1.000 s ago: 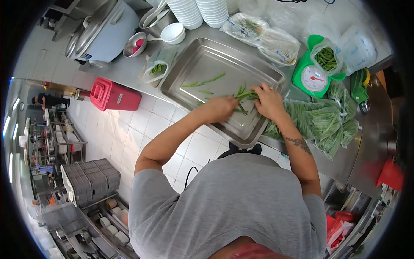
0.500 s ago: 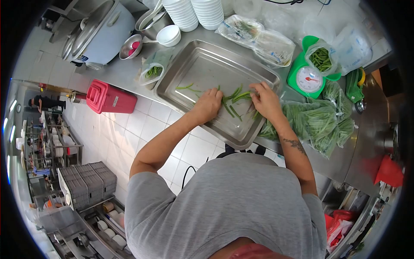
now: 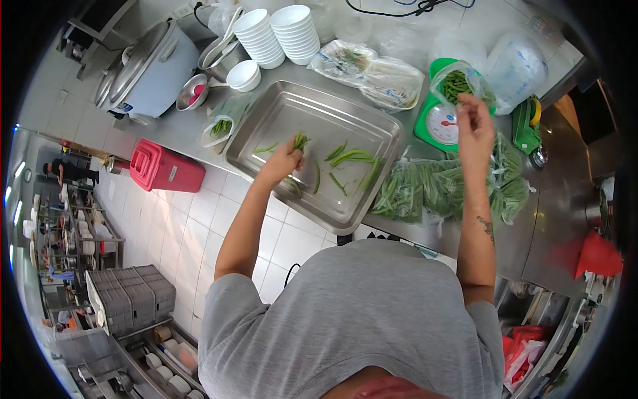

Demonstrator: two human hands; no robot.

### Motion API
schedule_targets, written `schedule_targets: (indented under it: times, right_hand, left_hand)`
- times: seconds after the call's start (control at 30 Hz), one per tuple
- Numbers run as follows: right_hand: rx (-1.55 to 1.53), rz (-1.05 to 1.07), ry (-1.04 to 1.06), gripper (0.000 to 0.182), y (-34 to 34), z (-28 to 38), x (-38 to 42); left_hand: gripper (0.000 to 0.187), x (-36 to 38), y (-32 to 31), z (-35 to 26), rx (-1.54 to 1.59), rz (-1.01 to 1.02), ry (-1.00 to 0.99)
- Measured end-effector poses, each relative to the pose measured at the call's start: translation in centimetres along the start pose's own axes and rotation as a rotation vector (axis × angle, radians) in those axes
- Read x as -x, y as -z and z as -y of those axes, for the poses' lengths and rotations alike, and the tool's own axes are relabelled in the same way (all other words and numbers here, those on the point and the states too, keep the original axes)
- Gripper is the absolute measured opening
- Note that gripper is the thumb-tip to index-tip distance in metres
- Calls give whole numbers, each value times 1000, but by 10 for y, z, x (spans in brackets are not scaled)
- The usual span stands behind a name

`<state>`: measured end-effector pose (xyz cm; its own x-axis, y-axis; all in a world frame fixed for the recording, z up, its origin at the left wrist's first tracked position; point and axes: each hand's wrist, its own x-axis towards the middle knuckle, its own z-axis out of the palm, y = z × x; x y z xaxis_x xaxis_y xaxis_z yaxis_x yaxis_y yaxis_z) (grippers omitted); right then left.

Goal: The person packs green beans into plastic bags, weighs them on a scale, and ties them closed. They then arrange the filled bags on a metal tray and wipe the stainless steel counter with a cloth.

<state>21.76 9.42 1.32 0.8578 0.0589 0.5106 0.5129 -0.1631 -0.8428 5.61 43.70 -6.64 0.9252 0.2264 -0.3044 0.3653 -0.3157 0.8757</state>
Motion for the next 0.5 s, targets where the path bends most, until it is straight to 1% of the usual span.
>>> schedule_targets:
  times: [0.03, 0.07, 0.13, 0.17, 0.2, 0.23, 0.27, 0.3, 0.33, 0.37, 0.4, 0.47, 0.5]
  right_hand:
    - [23, -46, 46, 24, 6, 5, -9]
    - [79, -49, 19, 30, 8, 13, -18]
    - [191, -60, -35, 42, 9, 24, -33]
    - [205, -11, -32, 54, 9, 21, -42]
    - [324, -41, 53, 53, 6, 18, -49]
    - [442, -70, 137, 53, 1, 16, -56]
    - [561, -99, 225, 53, -3, 17, -61]
    - [593, -120, 203, 44, -6, 22, -64]
    - [577, -73, 150, 40, -5, 18, -70]
    - [561, -29, 97, 35, -3, 10, -76]
    - [546, 17, 41, 31, -1, 5, -80]
    - [488, 10, 7, 24, 3, 4, -82]
    - [460, 9, -7, 21, 4, 3, -83]
  left_hand:
    - [38, -1, 6, 8, 59, 65, 24]
    - [37, -3, 8, 15, 117, 130, 48]
    - [32, 0, 3, 16, 409, 116, 89]
    - [32, 3, 2, 11, 538, 102, 105]
    - [31, 6, 2, 5, 665, 90, 124]
    - [30, 7, 1, 1, 784, 109, 78]
    - [31, 8, -2, -5, 771, 146, 87]
    - [31, 10, -8, -15, 759, 183, 94]
    - [31, 11, -15, -26, 746, 221, 98]
    - [29, 11, -22, -38, 805, 266, 54]
    - [28, 8, -31, -56, 797, 264, -33]
    - [28, 1, -52, -98, 785, 258, -201]
    - [28, -4, -66, -118, 726, 237, -244]
